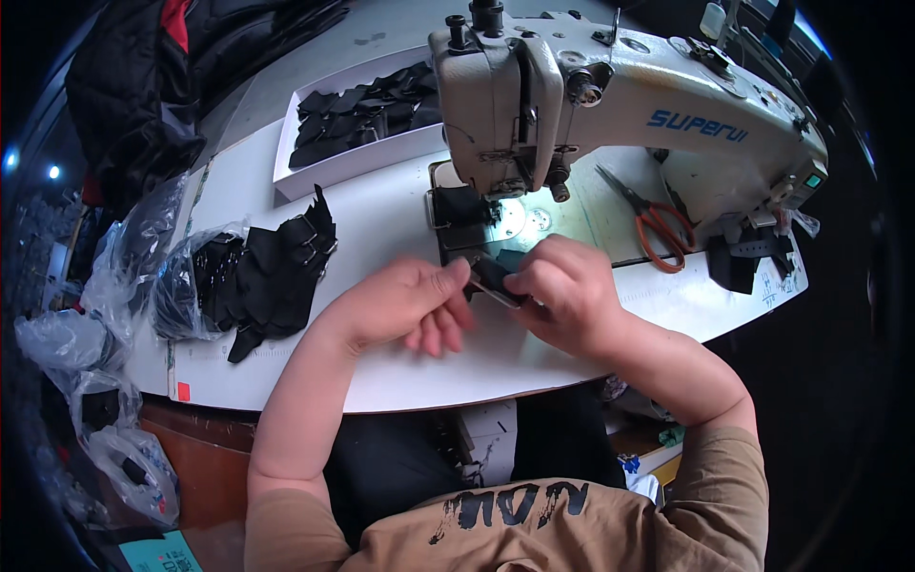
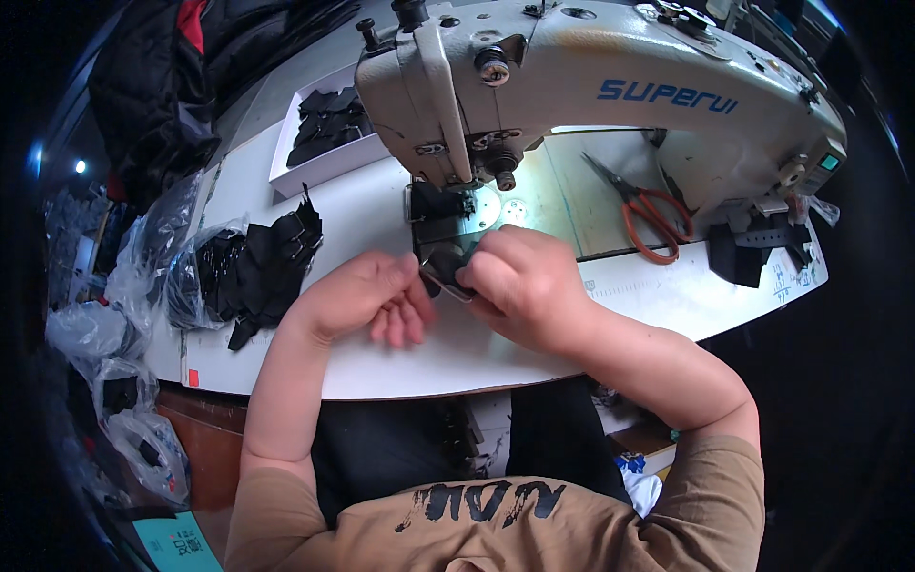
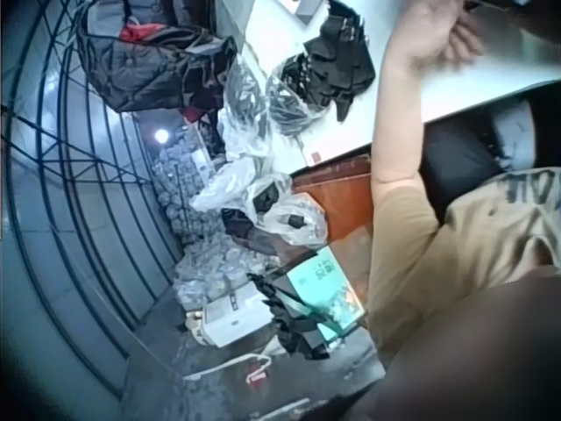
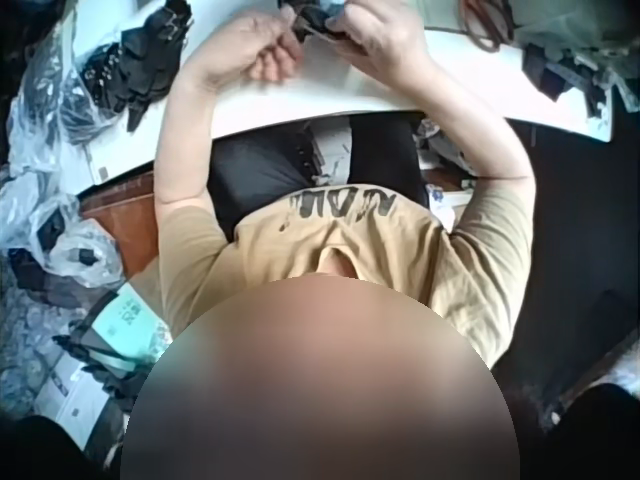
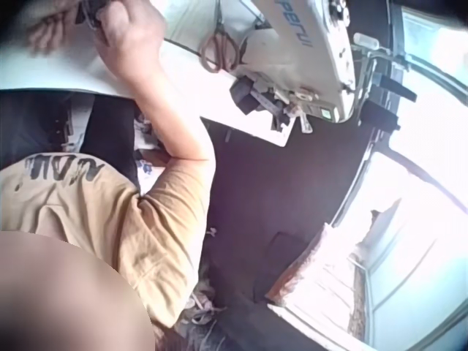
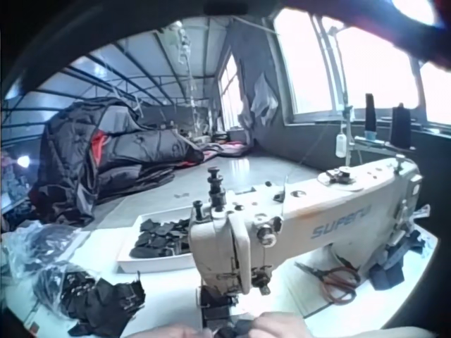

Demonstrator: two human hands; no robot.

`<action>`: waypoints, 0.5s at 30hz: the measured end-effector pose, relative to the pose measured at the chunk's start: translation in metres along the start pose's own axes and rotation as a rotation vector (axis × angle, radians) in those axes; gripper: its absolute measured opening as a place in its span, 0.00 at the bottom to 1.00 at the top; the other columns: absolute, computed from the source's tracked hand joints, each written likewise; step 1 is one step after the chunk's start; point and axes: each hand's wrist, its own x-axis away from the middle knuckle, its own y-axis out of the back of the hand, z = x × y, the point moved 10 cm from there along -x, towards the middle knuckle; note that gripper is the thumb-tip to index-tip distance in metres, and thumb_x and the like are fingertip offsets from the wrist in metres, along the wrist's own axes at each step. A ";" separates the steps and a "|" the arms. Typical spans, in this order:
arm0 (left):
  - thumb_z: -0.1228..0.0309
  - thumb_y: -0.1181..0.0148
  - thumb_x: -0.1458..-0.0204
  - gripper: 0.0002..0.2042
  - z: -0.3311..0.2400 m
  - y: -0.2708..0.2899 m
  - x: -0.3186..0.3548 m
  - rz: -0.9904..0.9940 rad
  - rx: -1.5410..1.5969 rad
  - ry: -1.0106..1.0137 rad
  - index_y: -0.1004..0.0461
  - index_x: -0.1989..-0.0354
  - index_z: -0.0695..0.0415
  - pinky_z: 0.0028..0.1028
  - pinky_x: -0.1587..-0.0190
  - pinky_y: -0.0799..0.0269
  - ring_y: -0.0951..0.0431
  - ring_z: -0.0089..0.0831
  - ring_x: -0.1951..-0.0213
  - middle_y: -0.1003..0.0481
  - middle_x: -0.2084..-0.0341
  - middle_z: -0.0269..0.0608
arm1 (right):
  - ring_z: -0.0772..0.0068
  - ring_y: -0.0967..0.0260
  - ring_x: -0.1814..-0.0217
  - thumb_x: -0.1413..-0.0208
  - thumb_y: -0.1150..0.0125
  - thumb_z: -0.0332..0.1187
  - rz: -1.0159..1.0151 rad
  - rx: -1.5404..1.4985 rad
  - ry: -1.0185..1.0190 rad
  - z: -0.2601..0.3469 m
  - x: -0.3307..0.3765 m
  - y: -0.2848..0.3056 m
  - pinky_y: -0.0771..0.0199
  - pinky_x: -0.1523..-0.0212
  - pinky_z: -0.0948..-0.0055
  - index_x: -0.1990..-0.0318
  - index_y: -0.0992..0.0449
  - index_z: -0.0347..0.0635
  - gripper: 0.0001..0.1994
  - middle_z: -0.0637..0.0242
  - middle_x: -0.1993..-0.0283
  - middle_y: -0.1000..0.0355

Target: Sewing plastic buckles onto black webbing straps using an industrial sewing machine.

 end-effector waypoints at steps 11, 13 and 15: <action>0.65 0.38 0.39 0.13 -0.012 0.014 -0.006 -0.254 0.135 -0.140 0.22 0.58 0.64 0.19 0.69 0.21 0.20 0.22 0.73 0.20 0.70 0.38 | 0.58 0.25 0.64 0.41 0.33 0.34 0.159 -0.192 -0.150 -0.010 0.005 -0.010 0.25 0.64 0.68 0.60 0.19 0.39 0.08 0.58 0.64 0.25; 0.67 0.37 0.40 0.12 -0.014 0.021 -0.004 -0.298 0.140 -0.174 0.22 0.56 0.64 0.20 0.67 0.21 0.20 0.22 0.71 0.21 0.69 0.36 | 0.60 0.25 0.62 0.38 0.36 0.36 0.090 -0.205 -0.428 -0.033 0.005 -0.008 0.26 0.61 0.69 0.57 0.20 0.38 0.10 0.57 0.63 0.24; 0.67 0.37 0.40 0.12 -0.018 0.020 -0.001 -0.308 0.152 -0.188 0.22 0.55 0.64 0.22 0.65 0.20 0.20 0.22 0.70 0.21 0.68 0.37 | 0.67 0.27 0.56 0.31 0.44 0.41 0.037 -0.361 -0.722 -0.062 0.020 -0.012 0.28 0.55 0.69 0.49 0.23 0.31 0.18 0.59 0.59 0.22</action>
